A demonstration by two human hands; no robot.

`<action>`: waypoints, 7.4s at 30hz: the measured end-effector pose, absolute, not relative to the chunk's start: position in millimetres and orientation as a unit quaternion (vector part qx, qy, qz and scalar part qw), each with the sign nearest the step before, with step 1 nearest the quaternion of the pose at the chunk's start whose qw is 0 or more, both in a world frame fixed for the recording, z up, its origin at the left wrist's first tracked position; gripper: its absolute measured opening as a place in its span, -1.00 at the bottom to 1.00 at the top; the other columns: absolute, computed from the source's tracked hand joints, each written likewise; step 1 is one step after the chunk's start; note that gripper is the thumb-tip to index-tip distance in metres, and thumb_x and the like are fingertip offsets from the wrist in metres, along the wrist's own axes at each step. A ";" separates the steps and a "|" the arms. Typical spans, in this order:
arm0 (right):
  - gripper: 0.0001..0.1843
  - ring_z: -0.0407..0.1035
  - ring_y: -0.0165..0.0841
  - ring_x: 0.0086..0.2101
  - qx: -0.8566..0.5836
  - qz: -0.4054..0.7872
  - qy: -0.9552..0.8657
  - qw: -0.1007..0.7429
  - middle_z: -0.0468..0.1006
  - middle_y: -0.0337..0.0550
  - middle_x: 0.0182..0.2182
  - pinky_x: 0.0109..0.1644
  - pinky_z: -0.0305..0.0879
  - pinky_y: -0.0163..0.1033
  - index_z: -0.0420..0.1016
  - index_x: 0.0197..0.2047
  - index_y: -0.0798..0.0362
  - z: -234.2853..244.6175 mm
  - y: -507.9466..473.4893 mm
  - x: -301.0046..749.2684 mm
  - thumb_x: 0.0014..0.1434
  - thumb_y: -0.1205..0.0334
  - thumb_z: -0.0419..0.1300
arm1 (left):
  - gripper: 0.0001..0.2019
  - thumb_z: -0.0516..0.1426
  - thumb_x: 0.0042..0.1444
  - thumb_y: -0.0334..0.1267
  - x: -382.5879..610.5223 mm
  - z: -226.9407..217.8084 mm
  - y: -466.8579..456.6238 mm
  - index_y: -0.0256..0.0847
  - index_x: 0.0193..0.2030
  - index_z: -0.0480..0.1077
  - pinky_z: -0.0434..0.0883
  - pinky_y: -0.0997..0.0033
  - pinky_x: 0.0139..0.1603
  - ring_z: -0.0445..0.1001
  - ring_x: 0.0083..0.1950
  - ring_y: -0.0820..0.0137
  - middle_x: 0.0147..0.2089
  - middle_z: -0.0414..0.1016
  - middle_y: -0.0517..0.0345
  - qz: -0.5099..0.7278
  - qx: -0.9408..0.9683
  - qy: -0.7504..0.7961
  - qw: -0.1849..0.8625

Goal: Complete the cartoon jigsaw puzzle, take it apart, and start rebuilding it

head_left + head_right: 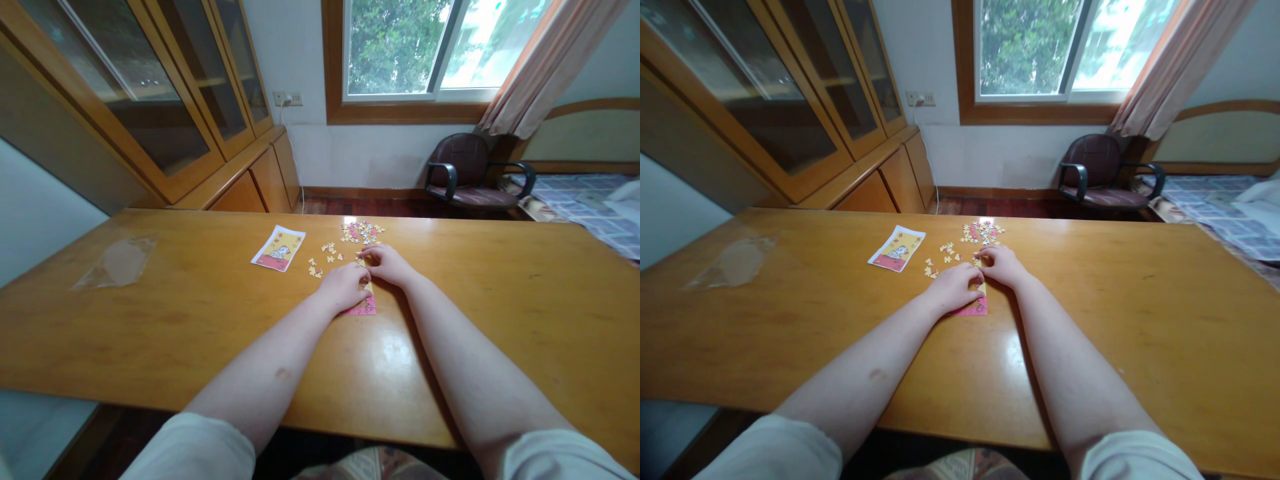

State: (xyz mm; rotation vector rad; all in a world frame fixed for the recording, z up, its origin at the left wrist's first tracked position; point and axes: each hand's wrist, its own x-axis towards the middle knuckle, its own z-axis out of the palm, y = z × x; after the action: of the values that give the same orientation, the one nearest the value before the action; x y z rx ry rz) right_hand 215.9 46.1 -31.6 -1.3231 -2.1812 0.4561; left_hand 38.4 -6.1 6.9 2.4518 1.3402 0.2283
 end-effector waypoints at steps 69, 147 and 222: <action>-0.85 0.46 -0.33 -0.25 -0.498 0.267 -0.770 0.298 0.62 -0.16 -0.31 -0.06 0.34 -0.21 0.60 -0.32 0.03 -31.4 44.6 215.9 0.10 0.25 0.18 | -0.78 0.04 0.21 -0.17 28.5 -8.2 19.0 0.00 -0.11 0.50 0.36 0.36 -0.04 0.45 -0.03 0.32 -0.07 0.51 0.17 0.082 0.901 0.423 0.058; -0.81 0.43 -0.26 -0.14 -0.477 0.218 -0.778 0.345 0.58 -0.07 -0.23 0.08 0.30 -0.10 0.61 -0.35 0.03 -34.7 49.4 216.7 0.03 0.37 0.16 | -0.73 0.00 0.15 -0.33 26.5 -0.4 12.5 -0.03 -0.23 0.52 0.38 0.35 -0.05 0.44 -0.12 0.34 -0.07 0.44 0.19 0.127 0.893 0.417 0.111; -0.76 0.39 -0.22 -0.07 -0.493 0.175 -0.801 0.290 0.55 -0.03 -0.15 0.11 0.25 -0.04 0.59 -0.27 0.03 -36.0 46.8 216.2 0.09 0.06 0.22 | -0.68 -0.09 0.22 -0.22 -45.0 -10.9 64.7 -0.17 -0.11 0.47 0.33 0.42 0.04 0.45 -0.01 0.34 -0.05 0.55 0.11 0.301 0.645 0.682 0.167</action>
State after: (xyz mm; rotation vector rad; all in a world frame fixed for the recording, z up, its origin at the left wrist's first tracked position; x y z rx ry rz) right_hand 216.2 46.8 -36.0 -1.3165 -2.1383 0.4668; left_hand -45.0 64.7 -10.9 1.8352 1.9424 0.8581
